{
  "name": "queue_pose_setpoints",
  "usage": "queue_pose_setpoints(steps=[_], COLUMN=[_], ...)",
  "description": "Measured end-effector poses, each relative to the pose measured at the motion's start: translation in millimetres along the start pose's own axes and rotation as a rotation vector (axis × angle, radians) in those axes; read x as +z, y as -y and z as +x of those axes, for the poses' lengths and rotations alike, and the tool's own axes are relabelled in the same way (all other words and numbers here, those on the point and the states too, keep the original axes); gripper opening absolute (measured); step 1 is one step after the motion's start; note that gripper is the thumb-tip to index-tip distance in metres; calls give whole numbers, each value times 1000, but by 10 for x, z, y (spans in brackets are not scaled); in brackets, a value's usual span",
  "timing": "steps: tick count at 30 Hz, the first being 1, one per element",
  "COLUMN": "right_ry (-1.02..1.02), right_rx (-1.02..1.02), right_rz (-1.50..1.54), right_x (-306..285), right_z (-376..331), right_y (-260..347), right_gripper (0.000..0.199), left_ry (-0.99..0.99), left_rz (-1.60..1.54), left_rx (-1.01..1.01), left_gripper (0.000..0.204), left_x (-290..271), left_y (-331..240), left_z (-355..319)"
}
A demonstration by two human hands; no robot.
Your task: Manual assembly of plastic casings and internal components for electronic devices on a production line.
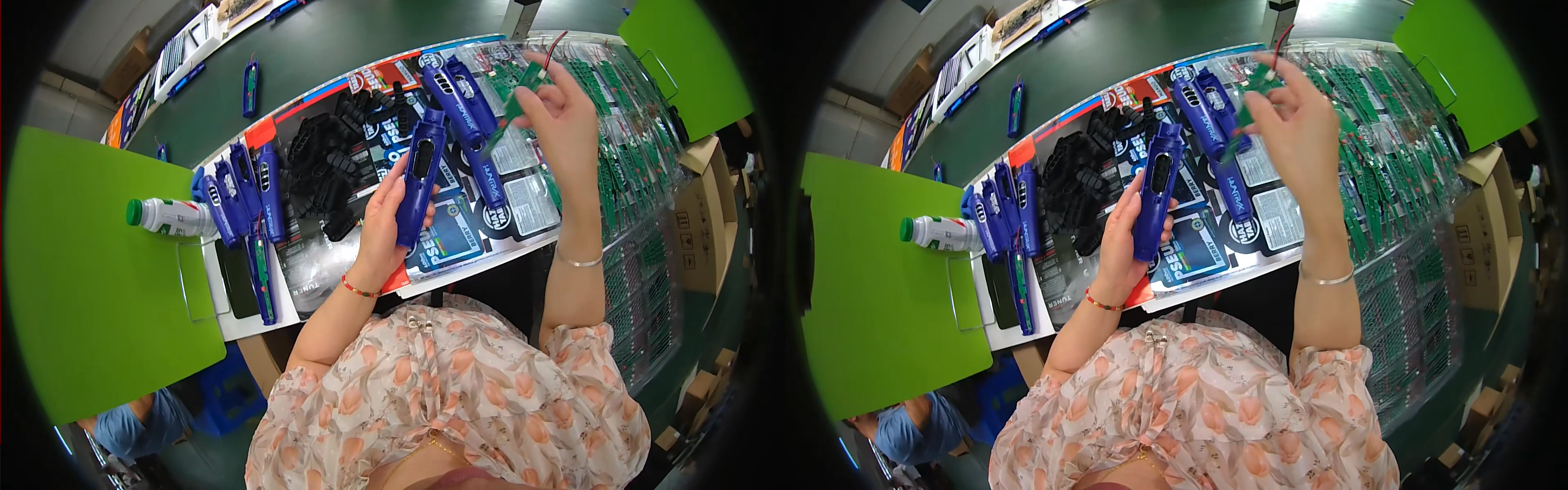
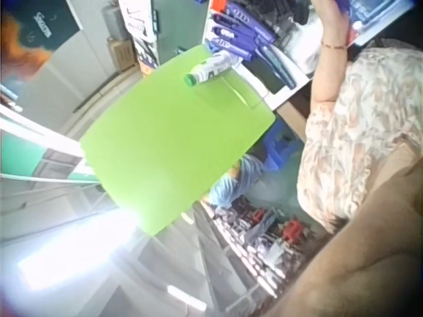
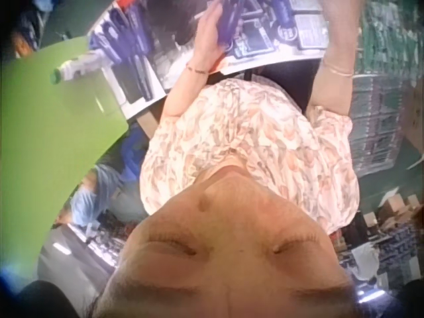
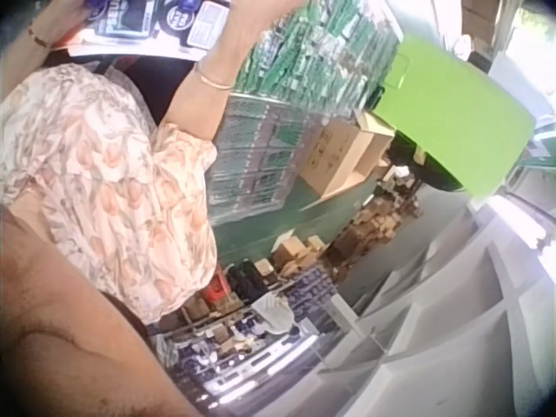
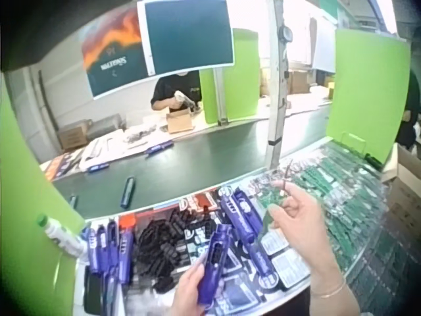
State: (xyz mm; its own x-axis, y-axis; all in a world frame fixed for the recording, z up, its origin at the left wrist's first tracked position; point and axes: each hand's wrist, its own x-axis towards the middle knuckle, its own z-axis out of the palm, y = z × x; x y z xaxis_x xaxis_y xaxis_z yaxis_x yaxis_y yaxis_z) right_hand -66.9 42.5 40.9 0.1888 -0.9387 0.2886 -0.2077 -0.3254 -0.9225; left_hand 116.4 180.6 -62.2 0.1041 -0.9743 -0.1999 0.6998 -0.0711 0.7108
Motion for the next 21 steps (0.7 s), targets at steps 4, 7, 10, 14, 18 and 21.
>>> queue_pose_setpoints(steps=[4,7,10,14,18,21], right_ry=[134,135,124,118,92,64], right_rx=[175,183,170,183,169,155], right_rz=[508,496,447,462,520,498], right_x=[276,416,545,643,695,673], right_z=[-383,-542,-638,-706,-715,-702], right_y=[49,-62,-146,-210,-236,-230], right_gripper=[33,33,32,30,29,28], left_ry=[-17,-13,34,46,68,68], left_rz=[-47,-61,-105,-111,-91,-76], left_rx=[-2,0,19,15,26,33], left_gripper=[51,50,47,46,45,45], left_x=[23,1,23,3,-42,-44], left_y=[-7,-18,-48,-46,-29,-22], left_z=[12,-7,-15,-14,7,7])
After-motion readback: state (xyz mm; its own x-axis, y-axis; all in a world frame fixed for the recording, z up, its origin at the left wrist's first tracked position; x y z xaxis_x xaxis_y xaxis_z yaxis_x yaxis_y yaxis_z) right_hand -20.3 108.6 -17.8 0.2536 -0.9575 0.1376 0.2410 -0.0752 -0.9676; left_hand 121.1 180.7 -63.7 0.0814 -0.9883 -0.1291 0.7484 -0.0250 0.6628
